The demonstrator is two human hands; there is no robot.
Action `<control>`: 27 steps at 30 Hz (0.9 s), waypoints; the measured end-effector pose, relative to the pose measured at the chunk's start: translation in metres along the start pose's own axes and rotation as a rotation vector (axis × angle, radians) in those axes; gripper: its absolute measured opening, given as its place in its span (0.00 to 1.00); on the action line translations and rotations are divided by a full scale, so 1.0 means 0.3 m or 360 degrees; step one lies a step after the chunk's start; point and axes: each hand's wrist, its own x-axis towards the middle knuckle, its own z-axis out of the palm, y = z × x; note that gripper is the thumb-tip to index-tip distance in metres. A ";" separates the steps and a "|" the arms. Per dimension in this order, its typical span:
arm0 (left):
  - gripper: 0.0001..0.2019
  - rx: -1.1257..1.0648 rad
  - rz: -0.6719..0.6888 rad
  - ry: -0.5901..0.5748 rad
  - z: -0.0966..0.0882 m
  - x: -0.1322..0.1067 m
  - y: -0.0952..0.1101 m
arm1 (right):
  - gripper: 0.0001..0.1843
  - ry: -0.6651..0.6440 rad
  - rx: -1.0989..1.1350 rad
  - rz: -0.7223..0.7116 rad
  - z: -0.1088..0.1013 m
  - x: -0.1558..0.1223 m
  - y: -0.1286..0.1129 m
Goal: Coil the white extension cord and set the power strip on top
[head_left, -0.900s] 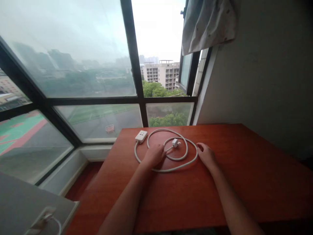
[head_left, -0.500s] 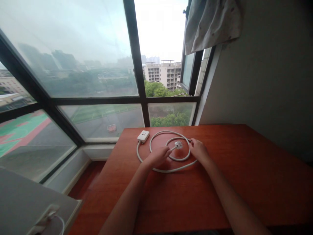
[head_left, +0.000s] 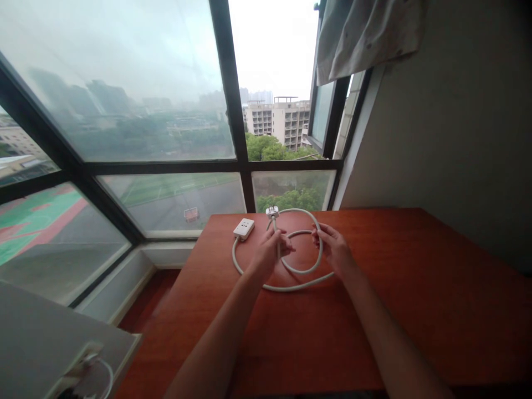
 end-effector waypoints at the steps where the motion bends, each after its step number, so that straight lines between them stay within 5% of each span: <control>1: 0.12 -0.0121 -0.0014 0.0039 0.009 -0.007 0.013 | 0.21 -0.0084 0.0043 -0.0035 0.020 -0.021 -0.022; 6: 0.08 -0.0402 -0.0073 0.0063 0.013 -0.029 0.062 | 0.21 -0.0357 0.0005 -0.0203 0.112 -0.104 -0.072; 18: 0.12 -0.0623 -0.0357 0.0224 -0.044 -0.049 0.200 | 0.27 -0.1027 -0.0379 -0.0132 0.209 -0.193 -0.037; 27: 0.12 -0.1015 -0.0462 -0.0149 -0.046 -0.079 0.256 | 0.23 -0.1182 -0.0630 -0.0220 0.227 -0.192 -0.049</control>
